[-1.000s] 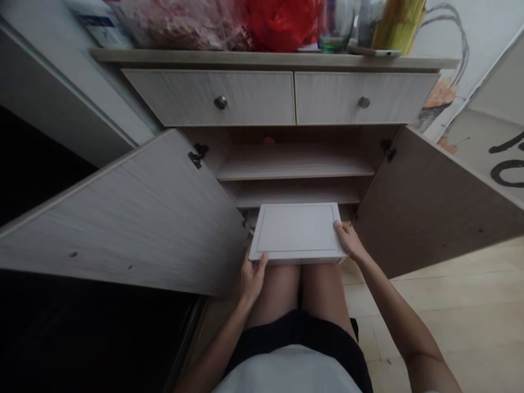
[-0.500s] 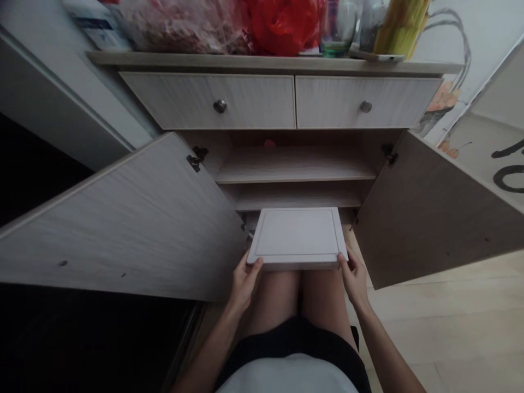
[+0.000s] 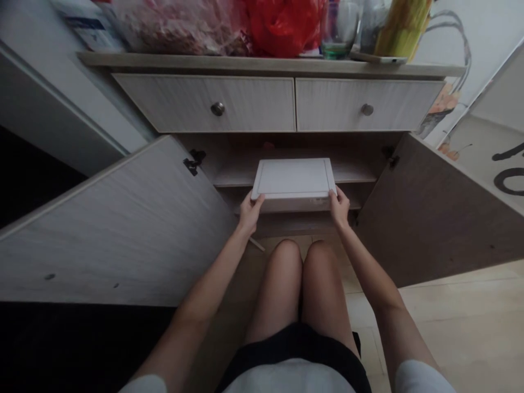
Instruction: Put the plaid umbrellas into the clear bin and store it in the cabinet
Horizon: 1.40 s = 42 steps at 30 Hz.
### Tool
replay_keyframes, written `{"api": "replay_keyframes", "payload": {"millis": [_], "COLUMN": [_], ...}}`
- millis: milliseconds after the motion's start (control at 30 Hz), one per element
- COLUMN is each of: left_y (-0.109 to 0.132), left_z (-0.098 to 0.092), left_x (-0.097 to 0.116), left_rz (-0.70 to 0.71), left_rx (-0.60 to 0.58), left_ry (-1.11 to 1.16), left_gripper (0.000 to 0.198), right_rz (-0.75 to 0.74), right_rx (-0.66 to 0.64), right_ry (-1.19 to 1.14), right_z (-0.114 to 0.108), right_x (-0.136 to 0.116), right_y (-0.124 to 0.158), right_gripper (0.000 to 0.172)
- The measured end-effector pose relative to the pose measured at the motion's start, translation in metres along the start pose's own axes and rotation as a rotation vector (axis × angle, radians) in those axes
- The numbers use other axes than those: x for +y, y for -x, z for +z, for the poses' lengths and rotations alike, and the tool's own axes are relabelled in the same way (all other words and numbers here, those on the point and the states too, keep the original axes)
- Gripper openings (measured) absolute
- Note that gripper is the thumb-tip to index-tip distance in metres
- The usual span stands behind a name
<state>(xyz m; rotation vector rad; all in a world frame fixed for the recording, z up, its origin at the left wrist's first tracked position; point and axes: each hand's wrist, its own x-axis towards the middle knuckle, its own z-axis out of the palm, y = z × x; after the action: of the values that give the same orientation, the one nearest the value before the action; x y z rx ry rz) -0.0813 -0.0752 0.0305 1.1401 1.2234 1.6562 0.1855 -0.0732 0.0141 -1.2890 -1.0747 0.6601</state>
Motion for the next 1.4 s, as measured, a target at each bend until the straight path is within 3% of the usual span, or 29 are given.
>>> {"api": "replay_keyframes", "payload": {"millis": [200, 367, 500, 633, 733, 800, 900, 967, 1067, 1400], "left_y": [-0.065, -0.090, -0.102, -0.106, -0.096, -0.083, -0.065, -0.059, -0.060, -0.095], "left_z": [0.014, 0.015, 0.020, 0.022, 0.020, 0.020, 0.023, 0.027, 0.031, 0.041], "left_x": [-0.015, -0.025, -0.031, -0.032, -0.030, -0.031, -0.037, -0.043, -0.050, -0.046], "left_rz": [0.052, 0.039, 0.045, 0.043, 0.204, 0.376, 0.512, 0.522, 0.523, 0.586], "left_rx": [-0.024, -0.013, -0.014, 0.021, 0.096, 0.009, -0.239, -0.298, -0.296, -0.332], "left_ry": [-0.067, -0.102, -0.108, -0.208, -0.442, -0.617, -0.768, -0.809, -0.869, -0.987], "left_gripper": [0.042, 0.042, 0.044, 0.058, 0.076, 0.077, 0.069, 0.071, 0.077, 0.085], "right_rz": [0.021, 0.096, 0.029, -0.049, -0.216, -0.402, -0.600, -0.626, -0.611, -0.656], "right_rx": [-0.021, -0.003, -0.047, -0.123, -0.032, -0.058, -0.277, -0.349, -0.351, -0.360], "right_ry": [0.147, 0.154, 0.163, 0.244, 0.481, 0.697, 0.934, 0.996, 1.013, 1.014], "right_z": [0.033, 0.046, 0.048, 0.046, 0.047, 0.051, 0.061, 0.069, 0.077, 0.089], "right_x": [0.003, 0.013, 0.019, 0.018, 0.015, 0.015, 0.018, 0.022, 0.029, 0.031], "right_y": [-0.058, -0.076, -0.093, -0.099, -0.079, -0.057, -0.031, -0.024, -0.028, -0.065], "right_gripper": [0.062, 0.061, 0.063, 0.074, 0.076, 0.074, 0.069, 0.068, 0.071, 0.076]}}
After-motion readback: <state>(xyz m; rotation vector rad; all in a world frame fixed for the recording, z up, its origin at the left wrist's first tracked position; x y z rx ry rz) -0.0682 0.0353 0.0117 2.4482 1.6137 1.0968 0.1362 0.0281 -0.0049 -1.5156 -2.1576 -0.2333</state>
